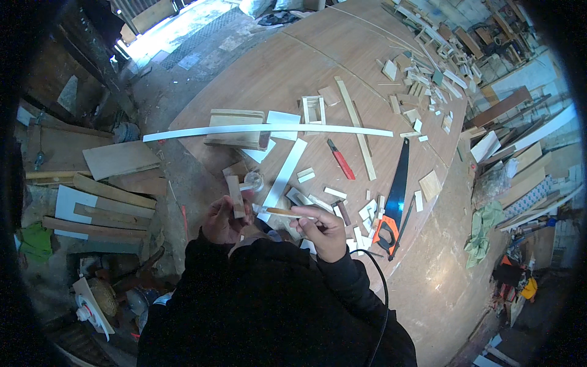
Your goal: The person sands small wooden pieces with sandpaper, applies glue to the pieces using a stick, and presses them together to assemble a block. The person then sands the assembled wooden piece with sandpaper.
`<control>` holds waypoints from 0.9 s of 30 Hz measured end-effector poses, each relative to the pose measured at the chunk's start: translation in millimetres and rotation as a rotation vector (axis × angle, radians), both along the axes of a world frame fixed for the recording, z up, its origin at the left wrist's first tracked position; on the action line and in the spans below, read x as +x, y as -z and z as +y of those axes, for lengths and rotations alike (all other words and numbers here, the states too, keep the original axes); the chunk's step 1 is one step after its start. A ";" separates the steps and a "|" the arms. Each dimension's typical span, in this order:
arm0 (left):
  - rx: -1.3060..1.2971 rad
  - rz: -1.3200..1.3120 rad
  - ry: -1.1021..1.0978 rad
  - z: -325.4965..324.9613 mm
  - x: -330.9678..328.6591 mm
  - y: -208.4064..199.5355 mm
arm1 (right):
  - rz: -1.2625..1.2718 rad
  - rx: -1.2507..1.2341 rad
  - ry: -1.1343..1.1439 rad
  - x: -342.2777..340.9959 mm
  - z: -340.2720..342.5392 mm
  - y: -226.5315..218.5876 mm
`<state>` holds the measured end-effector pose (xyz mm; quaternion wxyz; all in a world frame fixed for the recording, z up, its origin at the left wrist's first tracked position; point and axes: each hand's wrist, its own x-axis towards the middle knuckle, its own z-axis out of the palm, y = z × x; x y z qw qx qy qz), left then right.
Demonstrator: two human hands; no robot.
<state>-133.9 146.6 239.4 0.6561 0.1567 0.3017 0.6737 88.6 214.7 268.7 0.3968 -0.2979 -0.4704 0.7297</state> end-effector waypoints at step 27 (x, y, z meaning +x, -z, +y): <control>0.166 -0.024 -0.291 -28.0 179.1 -51.9 | -0.345 0.703 0.020 133.2 -54.6 -44.8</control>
